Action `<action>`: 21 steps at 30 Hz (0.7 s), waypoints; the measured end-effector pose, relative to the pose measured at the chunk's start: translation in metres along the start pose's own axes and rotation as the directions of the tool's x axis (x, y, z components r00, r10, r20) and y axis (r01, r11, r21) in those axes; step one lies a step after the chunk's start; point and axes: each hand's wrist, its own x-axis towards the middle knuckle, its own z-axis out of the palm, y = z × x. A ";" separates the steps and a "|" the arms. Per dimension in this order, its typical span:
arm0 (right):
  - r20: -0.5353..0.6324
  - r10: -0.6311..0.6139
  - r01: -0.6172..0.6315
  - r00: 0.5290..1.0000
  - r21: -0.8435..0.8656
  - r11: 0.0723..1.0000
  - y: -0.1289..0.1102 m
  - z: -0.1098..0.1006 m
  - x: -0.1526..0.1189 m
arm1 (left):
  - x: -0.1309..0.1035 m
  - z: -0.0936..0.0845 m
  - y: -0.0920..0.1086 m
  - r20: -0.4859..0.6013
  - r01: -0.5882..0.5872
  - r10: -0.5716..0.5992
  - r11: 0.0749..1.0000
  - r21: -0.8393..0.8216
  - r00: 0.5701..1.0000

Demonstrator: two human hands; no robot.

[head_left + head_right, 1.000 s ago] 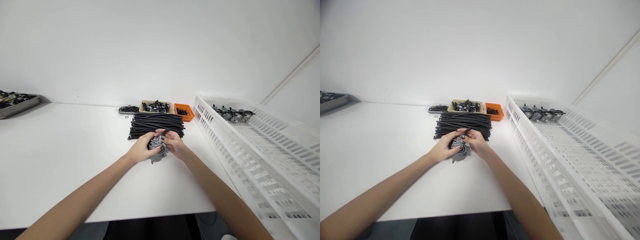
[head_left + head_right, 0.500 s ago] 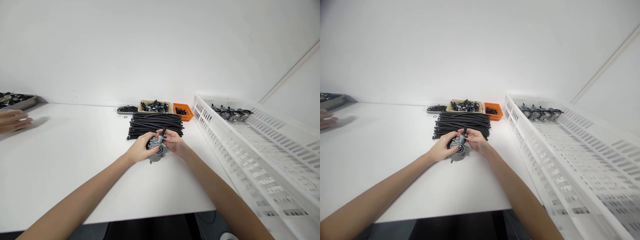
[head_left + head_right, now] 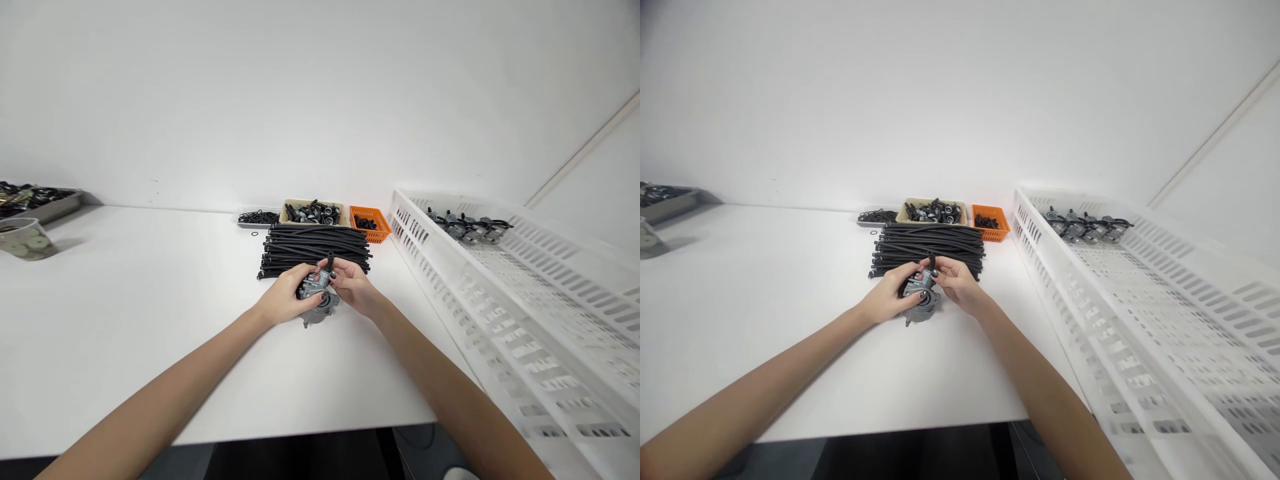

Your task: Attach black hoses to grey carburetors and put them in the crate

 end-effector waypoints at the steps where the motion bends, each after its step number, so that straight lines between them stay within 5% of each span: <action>1: 0.004 -0.002 0.002 1.000 -0.002 1.000 0.000 0.001 0.000 | 0.000 0.000 0.000 0.001 0.000 0.000 1.000 0.002 1.000; 21: -0.012 0.016 -0.015 1.000 0.079 0.997 0.000 0.000 0.003 | 0.000 0.000 0.001 0.001 0.019 -0.019 0.999 -0.041 1.000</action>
